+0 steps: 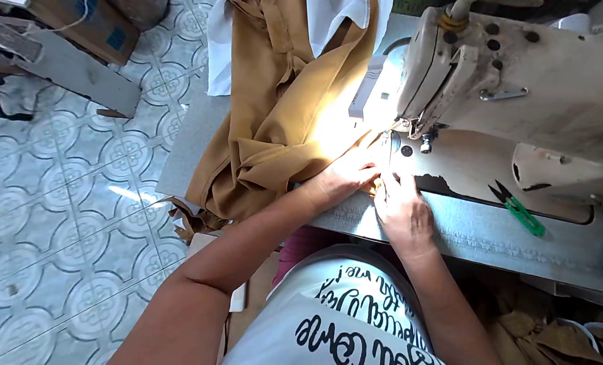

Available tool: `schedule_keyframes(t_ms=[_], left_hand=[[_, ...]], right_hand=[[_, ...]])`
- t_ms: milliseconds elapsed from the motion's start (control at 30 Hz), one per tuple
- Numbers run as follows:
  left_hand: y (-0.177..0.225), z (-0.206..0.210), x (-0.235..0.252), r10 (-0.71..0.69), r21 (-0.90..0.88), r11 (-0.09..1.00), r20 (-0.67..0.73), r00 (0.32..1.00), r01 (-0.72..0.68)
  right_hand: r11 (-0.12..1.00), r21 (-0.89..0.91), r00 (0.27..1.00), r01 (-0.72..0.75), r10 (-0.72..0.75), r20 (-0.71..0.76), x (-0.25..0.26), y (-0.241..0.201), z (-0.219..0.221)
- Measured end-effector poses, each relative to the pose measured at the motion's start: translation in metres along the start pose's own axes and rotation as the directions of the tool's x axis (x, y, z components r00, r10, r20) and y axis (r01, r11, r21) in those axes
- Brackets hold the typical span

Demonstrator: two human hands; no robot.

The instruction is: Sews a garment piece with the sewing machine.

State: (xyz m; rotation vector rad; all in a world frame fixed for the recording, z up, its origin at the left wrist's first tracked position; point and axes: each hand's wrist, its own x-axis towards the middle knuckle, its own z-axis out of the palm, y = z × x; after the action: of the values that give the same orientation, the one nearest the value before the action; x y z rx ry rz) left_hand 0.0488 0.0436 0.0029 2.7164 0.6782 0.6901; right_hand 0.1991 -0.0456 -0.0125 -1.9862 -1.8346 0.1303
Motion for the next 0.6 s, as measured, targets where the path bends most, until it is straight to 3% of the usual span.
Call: schedule_keyframes(t_ms=[300, 600], left_hand=[[-0.027, 0.006, -0.006, 0.102, 0.019, 0.995, 0.058, 0.993, -0.103], [-0.029, 0.002, -0.005, 0.122, 0.037, 0.991, 0.108, 0.987, -0.126]], right_hand=[[0.981, -0.054, 0.978, 0.184, -0.188, -0.093, -0.004, 0.010, 0.009], [0.976, -0.106, 0.976, 0.189, -0.199, -0.092, -0.005, 0.007, 0.012]])
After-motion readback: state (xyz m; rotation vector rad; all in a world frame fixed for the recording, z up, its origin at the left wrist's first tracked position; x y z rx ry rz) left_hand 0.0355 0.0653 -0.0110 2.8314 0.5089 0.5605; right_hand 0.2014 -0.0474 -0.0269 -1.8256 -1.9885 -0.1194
